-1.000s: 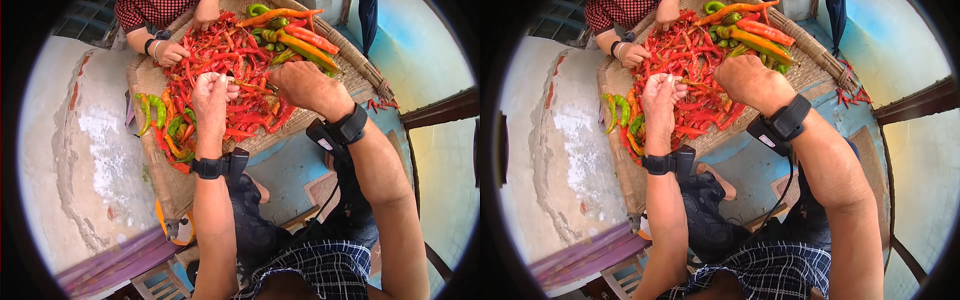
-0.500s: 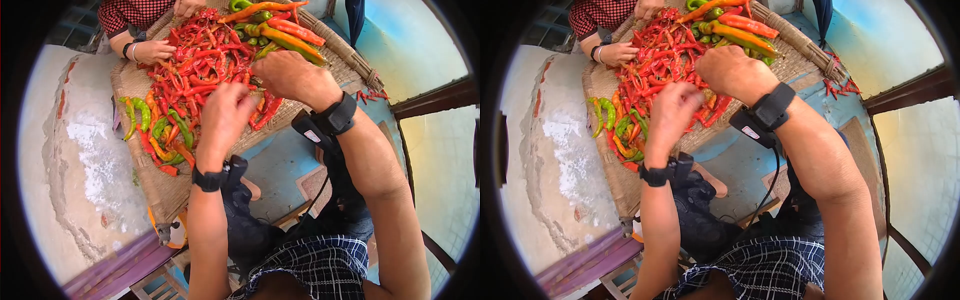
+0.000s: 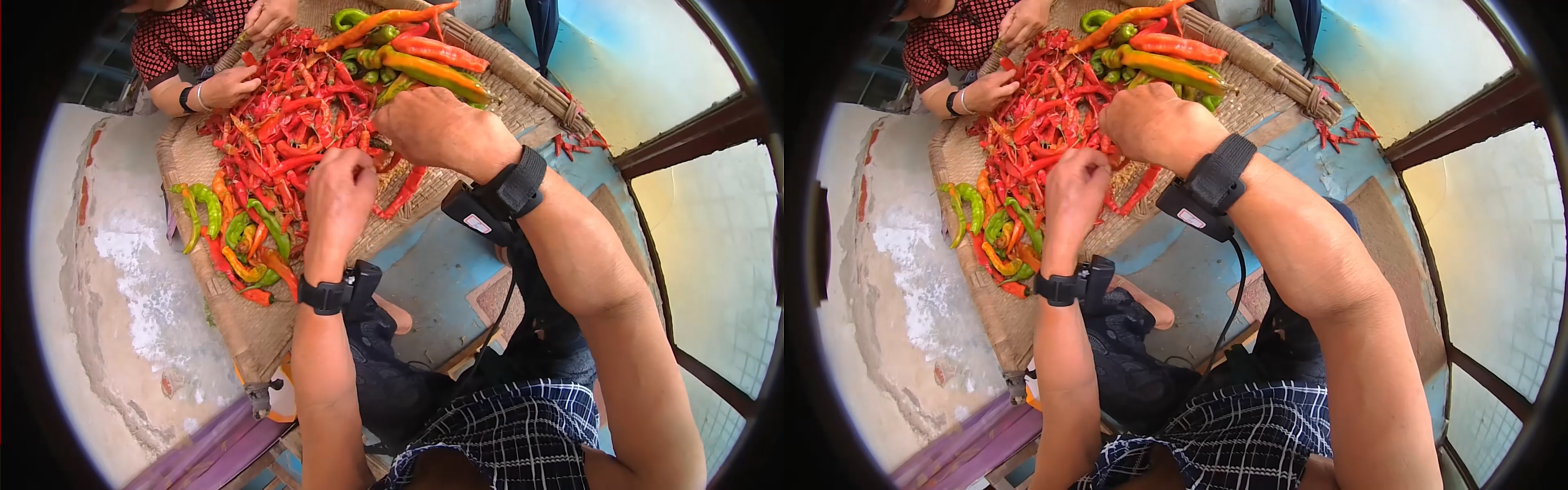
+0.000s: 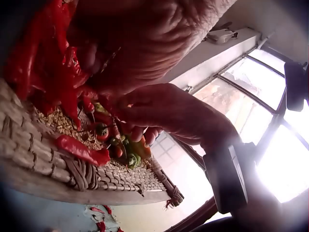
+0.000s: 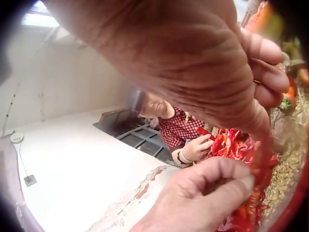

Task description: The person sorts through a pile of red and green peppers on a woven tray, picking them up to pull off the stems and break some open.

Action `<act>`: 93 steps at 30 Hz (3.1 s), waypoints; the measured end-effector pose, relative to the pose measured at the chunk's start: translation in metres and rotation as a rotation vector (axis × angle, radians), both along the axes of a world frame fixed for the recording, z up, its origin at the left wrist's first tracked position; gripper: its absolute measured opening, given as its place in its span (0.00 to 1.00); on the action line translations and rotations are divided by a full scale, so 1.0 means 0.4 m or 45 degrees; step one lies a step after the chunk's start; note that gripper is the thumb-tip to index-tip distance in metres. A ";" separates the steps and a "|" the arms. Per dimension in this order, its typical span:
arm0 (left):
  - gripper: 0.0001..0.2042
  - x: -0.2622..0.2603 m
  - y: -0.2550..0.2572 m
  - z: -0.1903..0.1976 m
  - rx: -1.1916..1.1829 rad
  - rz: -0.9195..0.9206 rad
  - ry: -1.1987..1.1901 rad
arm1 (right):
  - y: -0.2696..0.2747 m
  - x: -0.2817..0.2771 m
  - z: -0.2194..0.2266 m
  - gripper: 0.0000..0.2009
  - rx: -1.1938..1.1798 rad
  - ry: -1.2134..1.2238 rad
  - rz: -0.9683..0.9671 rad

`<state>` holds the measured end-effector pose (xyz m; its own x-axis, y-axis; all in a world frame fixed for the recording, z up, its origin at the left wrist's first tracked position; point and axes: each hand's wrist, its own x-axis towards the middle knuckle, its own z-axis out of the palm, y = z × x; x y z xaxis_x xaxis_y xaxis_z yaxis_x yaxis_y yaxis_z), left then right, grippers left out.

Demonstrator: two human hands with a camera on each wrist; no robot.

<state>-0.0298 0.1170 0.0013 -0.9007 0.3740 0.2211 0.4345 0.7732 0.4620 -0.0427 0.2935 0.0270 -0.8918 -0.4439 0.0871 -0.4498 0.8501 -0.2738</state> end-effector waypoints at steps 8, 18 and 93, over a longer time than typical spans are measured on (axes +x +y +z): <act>0.05 -0.034 -0.029 0.013 0.525 0.195 -0.216 | 0.020 -0.011 -0.004 0.15 -0.037 0.066 -0.046; 0.03 -0.058 -0.070 0.024 0.543 0.190 -0.346 | 0.031 -0.021 0.007 0.09 -0.140 0.248 -0.064; 0.23 -0.170 -0.272 -0.016 1.026 0.730 0.215 | -0.015 -0.009 0.002 0.07 -0.416 0.051 0.011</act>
